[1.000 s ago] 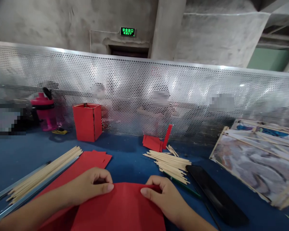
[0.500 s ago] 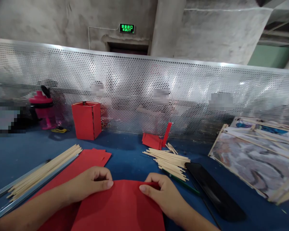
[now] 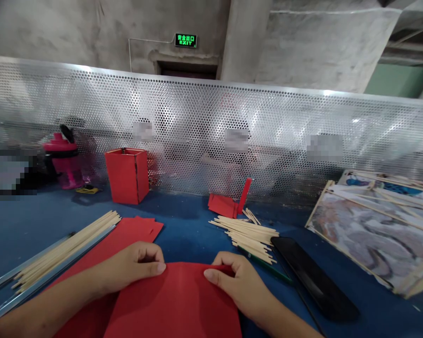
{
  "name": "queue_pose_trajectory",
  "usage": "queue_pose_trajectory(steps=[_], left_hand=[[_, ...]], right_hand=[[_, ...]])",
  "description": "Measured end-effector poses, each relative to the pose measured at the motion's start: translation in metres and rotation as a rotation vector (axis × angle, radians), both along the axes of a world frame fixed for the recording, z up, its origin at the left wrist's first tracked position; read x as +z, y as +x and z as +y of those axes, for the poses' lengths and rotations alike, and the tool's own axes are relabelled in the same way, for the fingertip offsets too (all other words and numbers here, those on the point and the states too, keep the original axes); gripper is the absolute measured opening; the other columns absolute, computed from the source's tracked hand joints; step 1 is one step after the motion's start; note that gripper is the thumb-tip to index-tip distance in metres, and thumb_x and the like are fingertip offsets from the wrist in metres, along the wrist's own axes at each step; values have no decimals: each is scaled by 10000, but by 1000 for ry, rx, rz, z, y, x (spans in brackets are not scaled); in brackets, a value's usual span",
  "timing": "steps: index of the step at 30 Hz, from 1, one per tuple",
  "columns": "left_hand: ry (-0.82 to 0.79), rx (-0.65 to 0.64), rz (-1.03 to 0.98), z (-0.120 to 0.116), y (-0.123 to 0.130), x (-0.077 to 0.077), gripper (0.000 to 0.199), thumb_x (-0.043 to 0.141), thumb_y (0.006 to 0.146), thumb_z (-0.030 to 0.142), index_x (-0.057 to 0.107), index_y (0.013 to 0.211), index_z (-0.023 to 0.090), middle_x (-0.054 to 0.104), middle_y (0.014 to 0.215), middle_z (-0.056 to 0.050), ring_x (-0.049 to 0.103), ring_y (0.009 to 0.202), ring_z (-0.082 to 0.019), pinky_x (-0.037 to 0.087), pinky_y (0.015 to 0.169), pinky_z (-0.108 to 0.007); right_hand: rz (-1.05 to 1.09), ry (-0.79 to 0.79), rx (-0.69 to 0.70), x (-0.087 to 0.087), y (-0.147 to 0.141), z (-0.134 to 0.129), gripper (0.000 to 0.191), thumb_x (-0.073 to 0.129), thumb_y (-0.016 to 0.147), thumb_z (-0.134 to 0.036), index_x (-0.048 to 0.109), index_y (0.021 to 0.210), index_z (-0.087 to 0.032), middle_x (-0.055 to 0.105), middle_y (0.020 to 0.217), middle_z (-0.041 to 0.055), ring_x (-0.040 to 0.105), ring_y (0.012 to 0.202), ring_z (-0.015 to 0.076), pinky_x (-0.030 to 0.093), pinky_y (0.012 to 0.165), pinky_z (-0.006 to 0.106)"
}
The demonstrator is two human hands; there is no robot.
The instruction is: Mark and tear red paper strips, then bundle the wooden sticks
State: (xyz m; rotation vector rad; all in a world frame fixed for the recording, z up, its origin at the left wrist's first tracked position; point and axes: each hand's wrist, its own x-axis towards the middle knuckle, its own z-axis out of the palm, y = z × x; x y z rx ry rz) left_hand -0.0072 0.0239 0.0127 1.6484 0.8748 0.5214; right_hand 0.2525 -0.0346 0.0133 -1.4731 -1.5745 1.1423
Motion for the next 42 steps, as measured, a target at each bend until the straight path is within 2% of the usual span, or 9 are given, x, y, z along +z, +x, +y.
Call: queue_pose_trajectory(steps=[17, 21, 24, 27, 31, 33, 36, 39, 42], left_hand=[[-32, 30, -12, -1, 0, 2, 357, 708, 713, 501, 580, 693, 168, 586, 661, 36, 514, 601, -112, 362, 556, -210], [-53, 92, -35, -1, -1, 3, 385, 738, 674, 531, 601, 713, 173, 636, 695, 23, 577, 655, -144, 403, 597, -227], [-93, 129, -111, 1, -1, 3, 450, 707, 688, 596, 622, 864, 191, 694, 822, -13, 641, 745, -192, 458, 626, -258], [-143, 184, -164, 2, -2, 1, 629, 695, 693, 618, 548, 1175, 242, 703, 973, -60, 676, 873, -259, 508, 652, -312], [-12, 379, -124, 3, -3, -5, 873, 741, 681, 557, 359, 1427, 315, 622, 1253, -119, 451, 1299, -326, 436, 963, -443], [30, 357, -162, 3, -2, -7, 826, 753, 681, 527, 418, 1405, 316, 596, 1311, -106, 402, 1339, -325, 400, 1012, -454], [4, 232, -181, 3, -3, -8, 521, 755, 681, 511, 681, 1127, 252, 699, 1152, -82, 593, 1145, -326, 465, 944, -437], [-9, 178, -132, 4, -5, -7, 340, 780, 661, 485, 758, 865, 214, 753, 999, -61, 671, 993, -293, 500, 891, -396], [1, 160, -112, 3, -7, -6, 364, 792, 655, 445, 755, 961, 252, 734, 1094, -45, 655, 1044, -283, 495, 909, -382]], right_hand=[[49, 7, -21, -10, 5, 4, 524, 690, 645, -676, 470, 623, -201, 450, 524, -72, 352, 488, 79, 230, 475, 214], [181, 1, -113, -8, 3, 4, 473, 759, 625, -596, 500, 626, -200, 481, 525, -73, 381, 486, 83, 252, 478, 214], [354, 17, -233, -9, 4, 6, 436, 789, 620, -546, 527, 634, -198, 546, 556, -59, 448, 510, 99, 315, 501, 219], [466, 8, -289, -10, 4, 9, 415, 804, 617, -522, 548, 646, -196, 606, 578, -42, 513, 529, 120, 366, 526, 232], [446, 18, -321, -9, 3, 10, 418, 819, 610, -501, 535, 611, -195, 602, 540, -44, 501, 510, 109, 353, 497, 222], [432, 23, -325, -10, 3, 9, 416, 823, 609, -494, 533, 602, -196, 595, 531, -49, 498, 509, 107, 352, 491, 218], [426, 25, -318, -13, 4, 10, 407, 823, 611, -491, 545, 613, -194, 606, 545, -45, 518, 514, 112, 368, 497, 222], [433, 27, -299, -15, 5, 11, 397, 826, 617, -479, 554, 619, -190, 618, 556, -39, 536, 514, 116, 380, 498, 225], [489, 24, -286, -13, 6, 11, 385, 838, 617, -448, 550, 630, -194, 616, 546, -51, 539, 492, 109, 389, 490, 216]])
